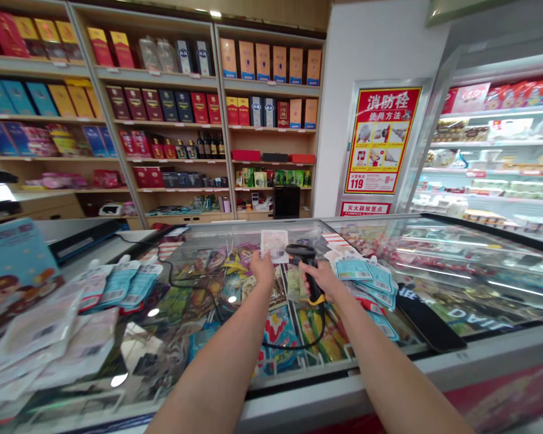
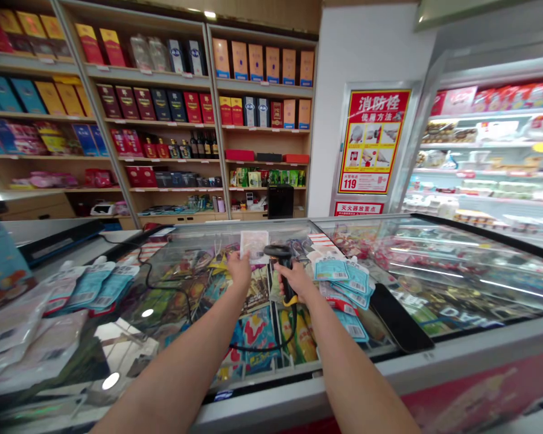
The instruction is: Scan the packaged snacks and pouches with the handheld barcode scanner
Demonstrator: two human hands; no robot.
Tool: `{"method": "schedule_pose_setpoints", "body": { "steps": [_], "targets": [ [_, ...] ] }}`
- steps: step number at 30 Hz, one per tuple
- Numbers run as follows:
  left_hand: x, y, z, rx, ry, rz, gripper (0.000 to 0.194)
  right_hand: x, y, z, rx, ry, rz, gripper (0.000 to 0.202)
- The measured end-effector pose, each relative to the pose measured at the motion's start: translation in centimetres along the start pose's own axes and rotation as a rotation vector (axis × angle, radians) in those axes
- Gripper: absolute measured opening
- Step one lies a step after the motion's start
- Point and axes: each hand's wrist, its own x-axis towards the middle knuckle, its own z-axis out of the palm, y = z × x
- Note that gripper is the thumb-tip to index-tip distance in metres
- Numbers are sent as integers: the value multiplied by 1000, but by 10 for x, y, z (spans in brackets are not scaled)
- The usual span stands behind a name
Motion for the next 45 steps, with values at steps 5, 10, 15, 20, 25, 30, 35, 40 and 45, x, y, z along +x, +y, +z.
{"method": "schedule_pose_setpoints", "body": {
  "steps": [5, 10, 15, 20, 25, 30, 35, 40, 45],
  "targets": [
    [-4, 3, 0, 0, 15, -21, 13, 0, 3, 0, -56, -54, 14, 34],
    [-6, 6, -2, -5, 10, -26, 13, -1, 4, 0, -73, -78, 34, 34],
    [-8, 8, -3, -11, 6, -39, 13, -2, 4, 0, -92, -79, 51, 36],
    [-8, 7, -2, -18, -1, -35, 14, -5, 2, 1, -93, -69, 41, 36],
    [-10, 9, -4, -29, -2, -40, 15, -6, 2, 4, -68, -62, 52, 34],
    [-9, 13, -12, 14, -11, -40, 15, -4, 9, 15, -13, -118, 65, 30],
    [9, 10, -49, 56, 23, -18, 14, -3, 6, 41, 12, -204, 103, 27],
    [32, -6, -124, 144, 120, -24, 18, -4, -3, 86, 0, -260, 132, 26],
    [44, -24, -210, 269, 229, 52, 22, -5, 0, 143, -15, -400, 136, 28]
  ]
}}
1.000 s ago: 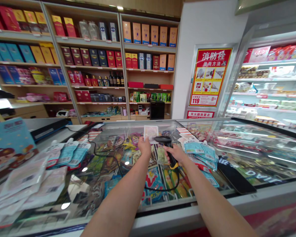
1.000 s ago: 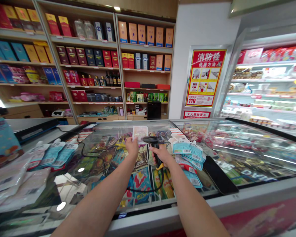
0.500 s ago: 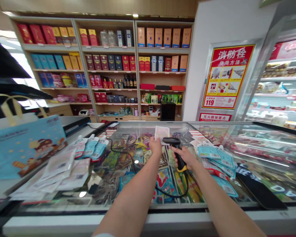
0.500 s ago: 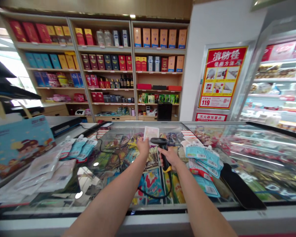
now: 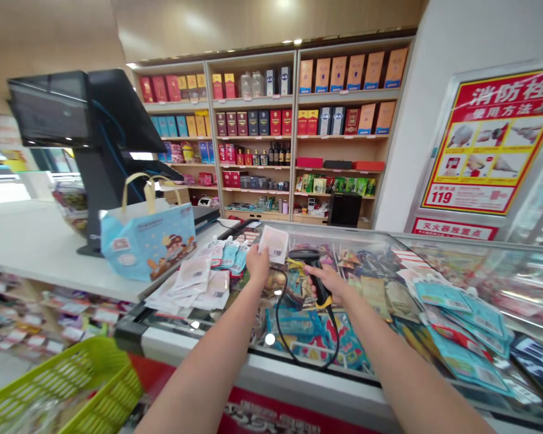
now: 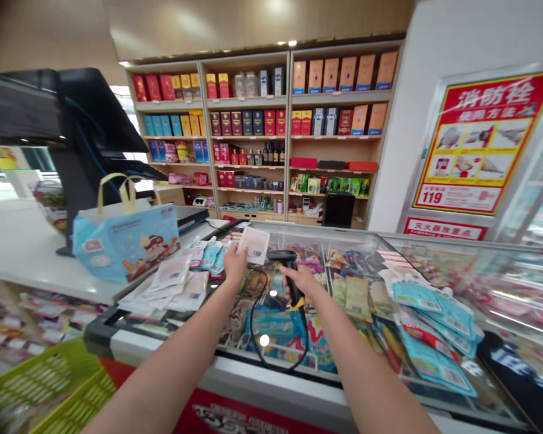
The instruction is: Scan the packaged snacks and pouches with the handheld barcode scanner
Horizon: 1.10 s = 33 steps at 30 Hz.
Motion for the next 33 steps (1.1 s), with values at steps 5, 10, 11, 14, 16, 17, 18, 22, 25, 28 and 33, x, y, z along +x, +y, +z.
{"method": "schedule_pose_setpoints", "body": {
  "steps": [5, 10, 11, 14, 16, 17, 18, 22, 25, 28, 33],
  "targets": [
    [20, -35, -69, 100, 82, 3, 26, 20, 2, 62, -49, -138, 8, 31],
    [32, -71, -124, 223, 145, -98, 32, 37, 7, 113, -96, -242, 5, 30],
    [33, -77, -132, 261, 138, -123, 33, 39, 8, 121, -100, -258, 2, 30],
    [30, -90, -147, 358, 107, -176, 40, 42, 11, 136, -114, -272, 21, 33],
    [26, -94, -150, 396, 96, -173, 45, 42, 13, 142, -124, -264, 44, 33],
    [24, -94, -151, 411, 93, -165, 46, 42, 13, 143, -130, -260, 50, 32],
    [22, -94, -151, 425, 90, -155, 45, 41, 14, 144, -133, -259, 52, 32],
    [18, -90, -149, 465, 110, -100, 44, 42, 15, 144, -134, -266, 44, 35],
    [17, -83, -144, 469, 155, -42, 42, 44, 15, 138, -121, -249, 26, 36],
    [16, -70, -130, 437, 203, 44, 36, 43, 13, 124, -97, -219, 3, 36],
    [1, -38, -78, 341, 104, 225, 32, 29, 3, 79, -64, -83, -34, 35]
  ]
}}
